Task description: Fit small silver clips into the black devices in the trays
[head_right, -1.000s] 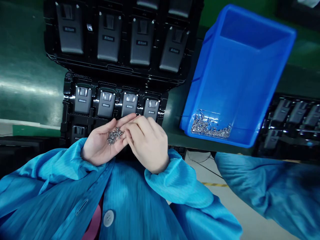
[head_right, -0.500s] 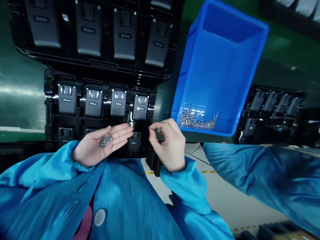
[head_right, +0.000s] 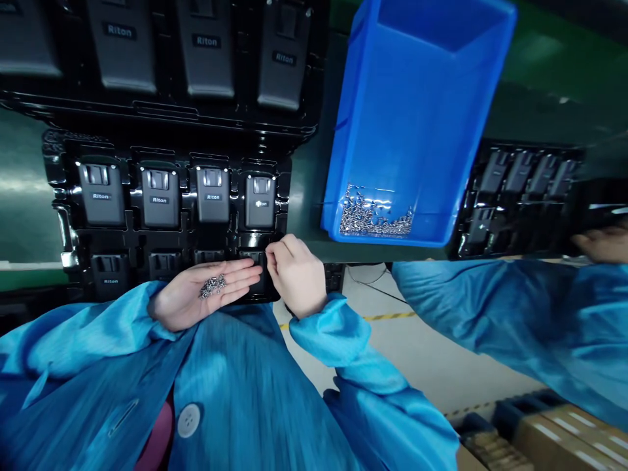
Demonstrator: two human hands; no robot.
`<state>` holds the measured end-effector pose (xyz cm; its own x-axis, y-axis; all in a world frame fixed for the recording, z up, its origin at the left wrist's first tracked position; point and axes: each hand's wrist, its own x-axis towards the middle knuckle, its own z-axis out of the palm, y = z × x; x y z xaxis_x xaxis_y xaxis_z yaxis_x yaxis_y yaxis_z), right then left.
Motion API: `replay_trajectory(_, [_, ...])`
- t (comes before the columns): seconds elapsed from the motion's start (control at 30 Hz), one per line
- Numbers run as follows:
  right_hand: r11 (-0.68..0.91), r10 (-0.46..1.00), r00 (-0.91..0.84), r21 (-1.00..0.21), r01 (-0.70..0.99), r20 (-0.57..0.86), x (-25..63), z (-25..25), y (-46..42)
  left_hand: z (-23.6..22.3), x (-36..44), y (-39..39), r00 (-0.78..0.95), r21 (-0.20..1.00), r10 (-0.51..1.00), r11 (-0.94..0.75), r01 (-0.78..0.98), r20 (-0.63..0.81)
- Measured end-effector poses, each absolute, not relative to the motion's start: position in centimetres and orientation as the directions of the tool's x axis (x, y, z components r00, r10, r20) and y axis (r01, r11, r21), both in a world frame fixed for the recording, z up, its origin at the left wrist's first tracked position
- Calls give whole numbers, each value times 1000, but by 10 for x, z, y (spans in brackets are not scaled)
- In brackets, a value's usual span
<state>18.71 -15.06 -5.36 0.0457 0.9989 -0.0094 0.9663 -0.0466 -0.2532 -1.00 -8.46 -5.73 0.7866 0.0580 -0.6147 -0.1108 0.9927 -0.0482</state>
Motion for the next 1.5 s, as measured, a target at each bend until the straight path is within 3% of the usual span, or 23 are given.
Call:
replay_trajectory(0.2, [-34, 999, 35, -91, 995, 5, 179, -53, -149, -60, -8, -85, 787, -57, 53, 992, -111, -615])
replay_trajectory(0.33, [-32, 999, 34, -60, 998, 25, 174, -53, -150, -57, -6, -84, 756, -65, 54, 990, -126, -652])
replay_trajectory(0.5, [-43, 995, 55, -142, 989, 85, 174, -61, -155, -60, -7, -85, 773, -61, 62, 990, -129, -631])
replay_trajectory(0.73, [38, 981, -7, -161, 986, 192, 182, -75, -164, -61, -8, -86, 787, -48, 71, 991, -127, -613])
replay_trajectory(0.9, [54, 982, -13, -211, 976, 191, 185, -79, -173, -63, -8, -88, 785, -50, 74, 990, -133, -615])
replay_trajectory(1.07, [-5, 974, 100, -416, 909, 206, 177, -58, -175, -60, -9, -84, 833, -75, 94, 984, -160, -545])
replay_trajectory(1.17, [47, 968, 94, -541, 840, 231, 163, -40, -167, -53, -11, -78, 844, -80, 137, 975, -208, -519])
replay_trajectory(1.3, [137, 977, -6, -596, 791, 215, 145, -27, -154, -45, -14, -72, 848, -64, 201, 962, -265, -491])
replay_trajectory(1.5, [132, 984, -25, -620, 773, 178, 129, -23, -146, -41, -17, -71, 825, -37, 292, 935, -353, -484])
